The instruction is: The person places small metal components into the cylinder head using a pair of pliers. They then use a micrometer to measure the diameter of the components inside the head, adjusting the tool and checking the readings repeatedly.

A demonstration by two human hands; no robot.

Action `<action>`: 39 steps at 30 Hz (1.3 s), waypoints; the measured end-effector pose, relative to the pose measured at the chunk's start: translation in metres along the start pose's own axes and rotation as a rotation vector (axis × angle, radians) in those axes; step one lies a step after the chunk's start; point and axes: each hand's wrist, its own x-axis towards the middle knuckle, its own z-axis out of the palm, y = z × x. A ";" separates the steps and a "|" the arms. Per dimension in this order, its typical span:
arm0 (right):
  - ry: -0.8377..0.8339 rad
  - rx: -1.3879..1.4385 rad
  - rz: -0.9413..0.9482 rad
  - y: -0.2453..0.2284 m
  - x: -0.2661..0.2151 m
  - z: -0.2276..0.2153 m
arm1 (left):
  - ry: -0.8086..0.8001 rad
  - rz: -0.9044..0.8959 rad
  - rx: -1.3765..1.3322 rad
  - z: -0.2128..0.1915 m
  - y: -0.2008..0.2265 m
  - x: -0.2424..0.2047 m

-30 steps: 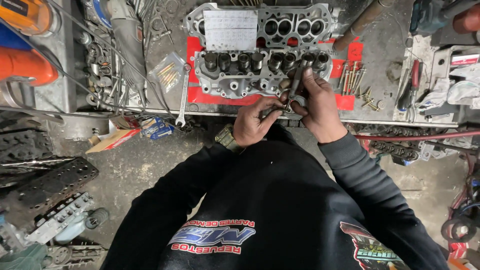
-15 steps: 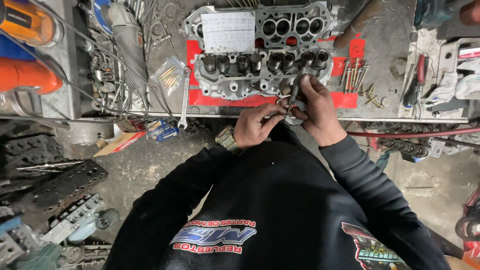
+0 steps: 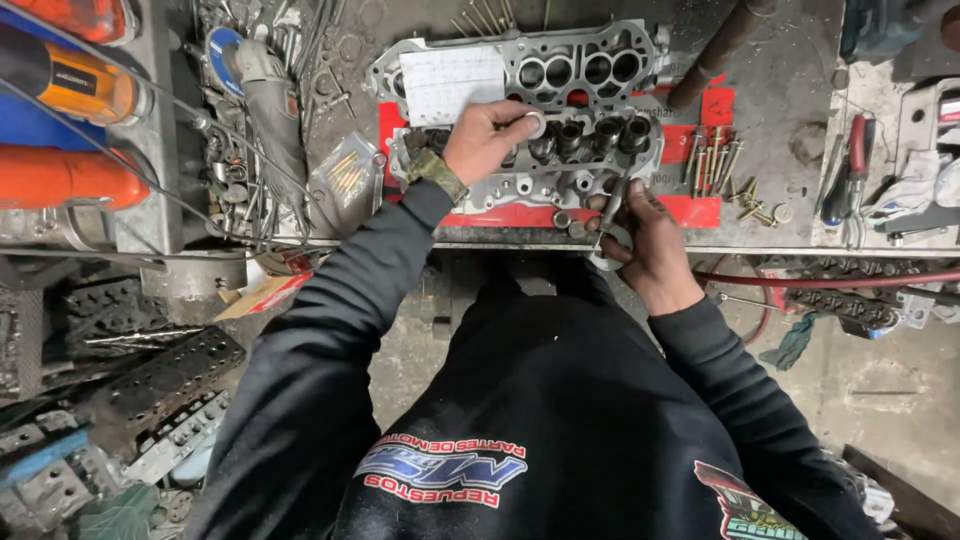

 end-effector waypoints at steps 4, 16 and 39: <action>-0.065 0.082 0.131 -0.004 -0.002 -0.011 | -0.014 -0.094 0.355 0.012 -0.022 0.033; -0.121 0.124 0.131 -0.008 -0.003 -0.019 | -0.080 0.054 0.745 0.024 -0.025 0.040; 0.145 -0.332 -0.019 0.049 0.003 -0.047 | -0.348 0.127 1.133 0.026 -0.010 0.030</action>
